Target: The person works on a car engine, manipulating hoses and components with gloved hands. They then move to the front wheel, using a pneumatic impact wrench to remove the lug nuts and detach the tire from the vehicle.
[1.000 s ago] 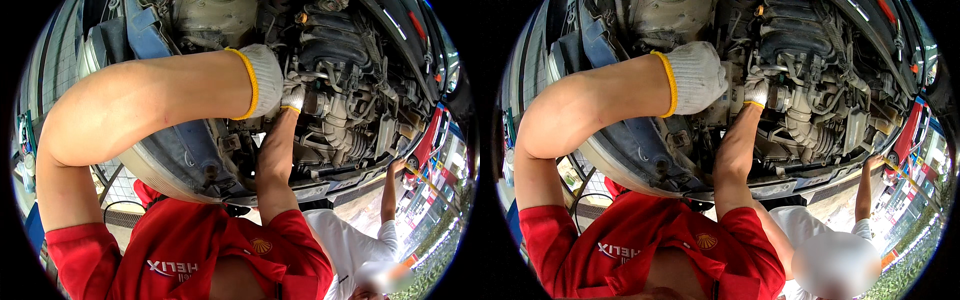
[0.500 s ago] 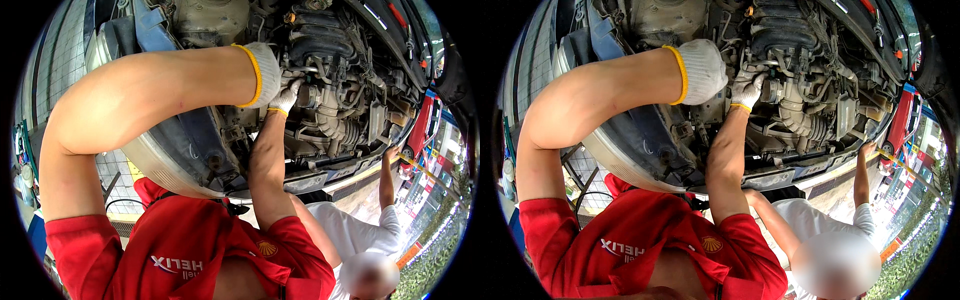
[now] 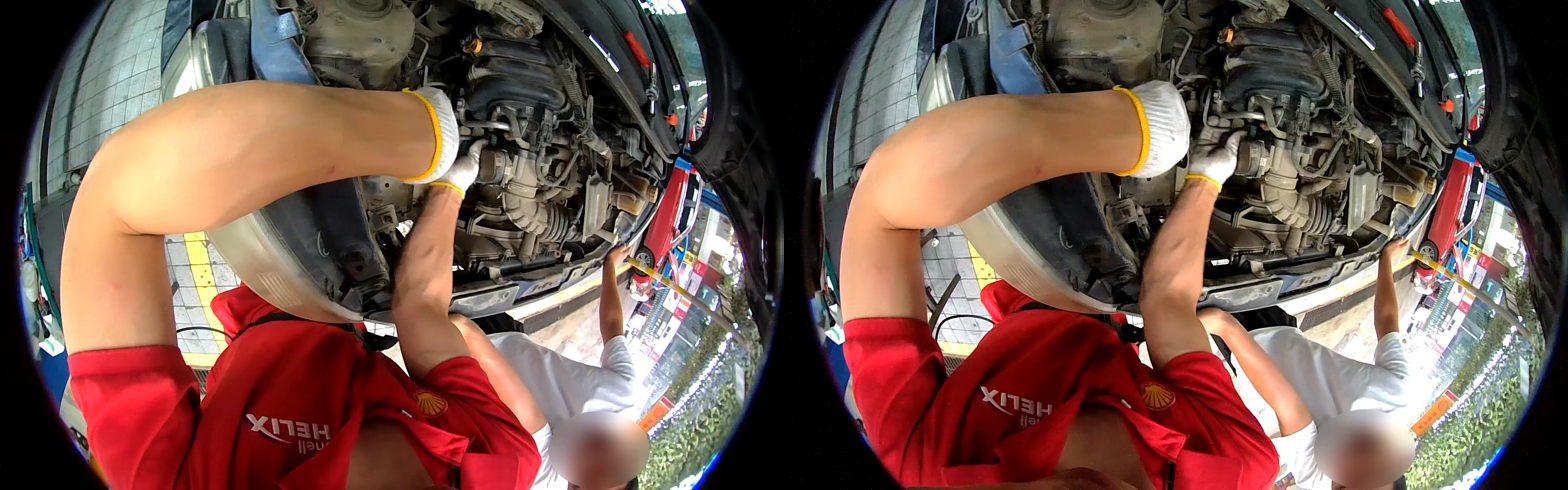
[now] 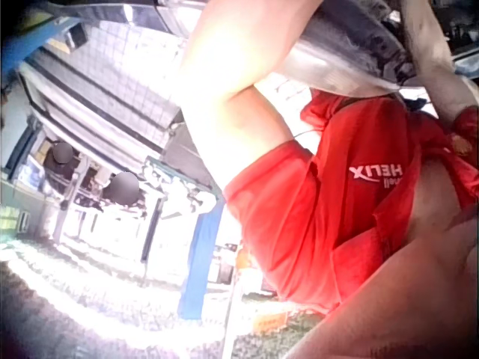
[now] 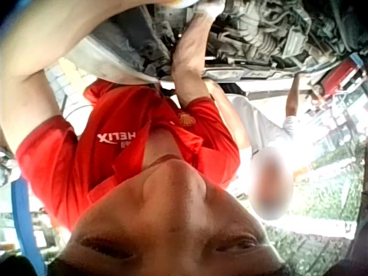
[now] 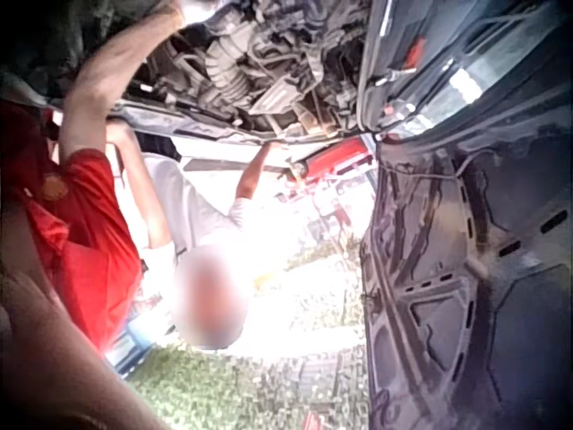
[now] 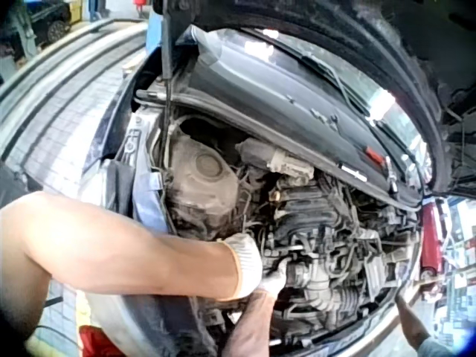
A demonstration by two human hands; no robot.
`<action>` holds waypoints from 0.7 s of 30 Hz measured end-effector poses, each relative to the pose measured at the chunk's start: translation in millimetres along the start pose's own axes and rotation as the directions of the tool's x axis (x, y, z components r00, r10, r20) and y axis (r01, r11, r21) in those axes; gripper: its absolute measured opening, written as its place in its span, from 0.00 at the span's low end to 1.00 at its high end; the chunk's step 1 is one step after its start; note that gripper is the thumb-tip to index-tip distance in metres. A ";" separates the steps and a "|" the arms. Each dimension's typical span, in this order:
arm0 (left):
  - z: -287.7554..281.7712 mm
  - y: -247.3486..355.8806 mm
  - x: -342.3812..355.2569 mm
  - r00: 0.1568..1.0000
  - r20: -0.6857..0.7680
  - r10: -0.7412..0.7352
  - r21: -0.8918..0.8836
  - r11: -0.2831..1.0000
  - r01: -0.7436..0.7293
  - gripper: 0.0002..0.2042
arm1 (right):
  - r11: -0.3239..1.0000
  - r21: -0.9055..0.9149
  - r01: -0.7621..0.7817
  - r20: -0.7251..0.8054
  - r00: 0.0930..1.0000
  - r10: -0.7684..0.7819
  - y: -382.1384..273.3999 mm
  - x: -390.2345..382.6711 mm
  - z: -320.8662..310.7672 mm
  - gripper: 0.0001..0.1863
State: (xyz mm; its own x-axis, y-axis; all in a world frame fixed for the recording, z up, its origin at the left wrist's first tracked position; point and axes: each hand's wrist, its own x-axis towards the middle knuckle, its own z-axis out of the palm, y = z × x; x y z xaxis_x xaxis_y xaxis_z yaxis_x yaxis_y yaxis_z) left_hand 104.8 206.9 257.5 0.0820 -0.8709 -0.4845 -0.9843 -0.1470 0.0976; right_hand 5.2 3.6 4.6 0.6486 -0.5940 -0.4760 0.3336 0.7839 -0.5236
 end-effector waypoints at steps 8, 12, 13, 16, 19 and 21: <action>-6.3 2.3 -2.1 0.999 -0.032 -0.030 -0.020 0.999 0.030 0.10 | 0.837 0.530 -0.134 -0.038 0.983 0.181 -15.3 17.0 -55.6 0.11; -7.6 -0.7 2.5 1.000 -0.014 -0.009 -0.035 0.999 0.009 0.11 | 0.857 0.514 0.031 -0.149 0.987 0.053 -8.4 17.5 -54.8 0.20; -7.7 -1.8 2.1 1.000 -0.019 -0.004 -0.041 0.999 0.003 0.11 | 0.845 0.532 0.055 -0.160 0.986 0.037 -6.8 14.6 -49.2 0.22; -2.1 -4.3 1.3 0.997 -0.072 -0.030 -0.073 0.997 0.025 0.11 | 0.763 0.634 0.125 -0.164 0.986 -0.026 -10.8 0.3 -30.9 0.30; 0.4 -9.0 2.3 0.997 -0.077 -0.028 -0.070 0.997 0.023 0.11 | 0.827 0.548 0.123 -0.170 0.985 -0.034 -20.5 -28.6 -2.6 0.34; -7.5 -3.5 2.0 0.997 -0.072 0.007 -0.045 0.999 -0.010 0.11 | 0.855 0.502 0.128 -0.088 0.991 -0.097 -34.8 -14.6 -28.4 0.38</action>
State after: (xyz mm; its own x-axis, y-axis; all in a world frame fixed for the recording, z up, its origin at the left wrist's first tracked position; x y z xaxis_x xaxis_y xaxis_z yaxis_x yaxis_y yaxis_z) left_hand 109.6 202.2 262.6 0.0865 -0.9032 -0.4203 -0.9770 -0.1595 0.1418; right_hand -35.3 -20.1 9.7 0.5508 -0.6808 -0.4829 0.7119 0.6852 -0.1541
